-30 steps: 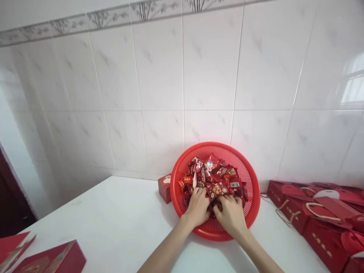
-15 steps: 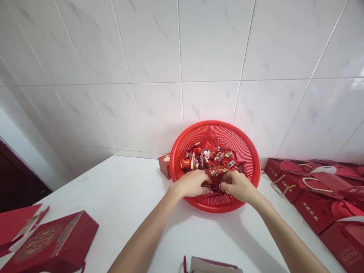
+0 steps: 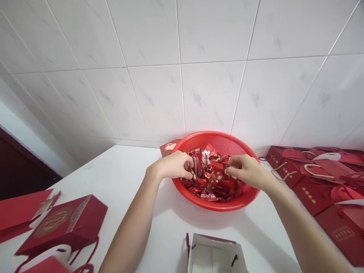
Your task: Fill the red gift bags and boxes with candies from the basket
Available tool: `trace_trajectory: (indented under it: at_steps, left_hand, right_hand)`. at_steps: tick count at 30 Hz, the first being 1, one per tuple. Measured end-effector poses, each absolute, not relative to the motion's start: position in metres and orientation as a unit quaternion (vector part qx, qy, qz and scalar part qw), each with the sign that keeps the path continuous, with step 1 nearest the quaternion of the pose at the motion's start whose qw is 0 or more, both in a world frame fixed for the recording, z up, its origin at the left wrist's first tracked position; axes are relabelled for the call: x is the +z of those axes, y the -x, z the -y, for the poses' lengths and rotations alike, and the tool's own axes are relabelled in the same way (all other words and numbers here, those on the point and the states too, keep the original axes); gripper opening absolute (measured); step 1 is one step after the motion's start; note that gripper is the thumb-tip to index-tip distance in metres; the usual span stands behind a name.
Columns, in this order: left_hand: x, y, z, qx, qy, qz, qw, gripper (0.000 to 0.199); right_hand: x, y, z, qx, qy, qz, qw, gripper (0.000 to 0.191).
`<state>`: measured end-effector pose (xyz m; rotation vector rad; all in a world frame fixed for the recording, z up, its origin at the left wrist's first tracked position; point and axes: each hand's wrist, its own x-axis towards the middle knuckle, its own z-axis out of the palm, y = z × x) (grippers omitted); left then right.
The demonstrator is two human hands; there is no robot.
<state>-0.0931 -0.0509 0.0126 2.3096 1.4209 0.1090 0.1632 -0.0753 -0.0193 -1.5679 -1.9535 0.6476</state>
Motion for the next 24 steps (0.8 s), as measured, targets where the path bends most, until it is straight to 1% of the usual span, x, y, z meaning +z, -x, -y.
trace_trajectory:
  at_steps: [3,4,7,10,13,16,17,21,22,24]
  left_hand:
    - [0.01,0.096,0.05,0.005,-0.828,-0.523,0.203,0.031]
    - [0.008,0.095,0.049,0.003,-0.832,-0.516,0.205,0.032]
    - [0.002,0.087,0.047,0.012,-0.86,-0.467,0.207,0.023]
    - [-0.007,0.069,0.047,0.046,-0.889,-0.424,0.166,0.02]
    - [-0.019,0.05,0.047,0.057,-0.904,-0.402,0.131,0.036]
    - [-0.031,0.042,0.047,-0.005,-0.897,-0.423,0.126,0.058]
    - [-0.034,0.041,0.046,-0.023,-0.889,-0.439,0.128,0.061]
    - [-0.039,0.045,0.046,-0.042,-0.871,-0.47,0.137,0.055]
    - [-0.039,0.046,0.047,-0.044,-0.874,-0.466,0.131,0.051]
    - [-0.037,0.045,0.048,-0.049,-0.884,-0.454,0.103,0.035]
  right_hand:
    - [-0.028,-0.156,0.069,0.265,0.588,0.681,0.348,0.014]
    - [-0.031,-0.154,0.067,0.272,0.587,0.663,0.377,0.015]
    - [-0.041,-0.152,0.061,0.303,0.574,0.615,0.448,0.019]
    - [-0.047,-0.154,0.058,0.304,0.559,0.59,0.497,0.02]
    - [-0.048,-0.155,0.058,0.299,0.552,0.589,0.51,0.022]
    - [-0.048,-0.154,0.059,0.297,0.552,0.595,0.503,0.023]
    - [-0.048,-0.153,0.06,0.294,0.554,0.597,0.5,0.023]
    - [-0.046,-0.15,0.062,0.285,0.561,0.599,0.496,0.023]
    - [-0.046,-0.15,0.062,0.284,0.562,0.598,0.495,0.023]
    - [-0.046,-0.15,0.063,0.285,0.562,0.598,0.495,0.023]
